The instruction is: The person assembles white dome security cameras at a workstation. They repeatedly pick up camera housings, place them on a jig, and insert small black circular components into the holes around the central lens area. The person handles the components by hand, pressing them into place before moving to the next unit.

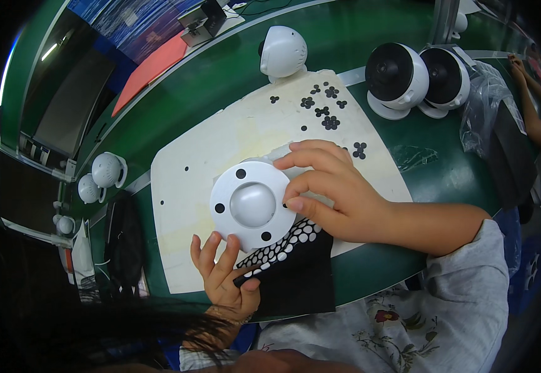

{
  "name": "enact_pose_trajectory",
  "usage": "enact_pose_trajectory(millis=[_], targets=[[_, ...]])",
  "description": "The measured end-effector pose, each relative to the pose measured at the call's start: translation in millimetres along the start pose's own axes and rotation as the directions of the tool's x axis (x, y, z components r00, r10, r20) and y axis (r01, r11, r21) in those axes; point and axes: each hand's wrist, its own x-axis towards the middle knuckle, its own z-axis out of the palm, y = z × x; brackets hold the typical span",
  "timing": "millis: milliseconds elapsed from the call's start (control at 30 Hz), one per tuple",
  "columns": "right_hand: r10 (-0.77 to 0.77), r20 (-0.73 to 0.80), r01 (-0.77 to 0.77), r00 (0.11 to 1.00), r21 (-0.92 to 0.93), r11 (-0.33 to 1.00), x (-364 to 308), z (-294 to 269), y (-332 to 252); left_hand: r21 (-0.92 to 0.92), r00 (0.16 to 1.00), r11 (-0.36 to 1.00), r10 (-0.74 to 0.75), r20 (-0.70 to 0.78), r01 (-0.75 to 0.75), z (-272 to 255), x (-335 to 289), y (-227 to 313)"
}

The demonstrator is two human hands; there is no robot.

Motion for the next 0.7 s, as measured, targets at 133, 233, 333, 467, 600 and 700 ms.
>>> enact_pose_trajectory(millis=[133, 233, 333, 467, 600, 700], targets=[[-0.275, 0.055, 0.276, 0.960, -0.362, 0.890, -3.2, -6.1, 6.1, 0.013, 1.000, 1.000, 0.004, -0.009, -0.004, 0.0, -1.6, -0.9], [-0.269, 0.029, 0.258, 0.963, -0.404, 0.878, -2.4, -11.2, 2.7, 0.002, 1.000, 1.000, -0.001, -0.009, 0.001, -0.7, -1.8, -1.1], [0.350, 0.052, -0.343, 0.935, 0.370, 0.863, 0.0, -1.2, 4.3, 0.000, 1.000, 1.000, 0.001, -0.002, -0.001, -1.0, -1.6, -1.6], [0.435, 0.440, -0.600, 0.786, 0.712, 0.364, 19.6, 3.8, 9.0, -0.009, 0.999, 0.999, 0.040, 0.025, -0.040, -4.9, -3.1, -4.8], [0.501, 0.251, -0.502, 0.828, 0.728, 0.466, 75.5, -5.8, 43.9, -0.148, 0.990, 0.982, 0.126, 0.062, -0.116, -11.6, -0.2, -7.2], [0.451, -0.114, -0.402, 0.885, 0.301, 0.865, 121.8, 14.1, 65.8, -0.388, 0.981, 0.903, 0.195, -0.010, -0.183, -10.5, 14.2, -6.1]])
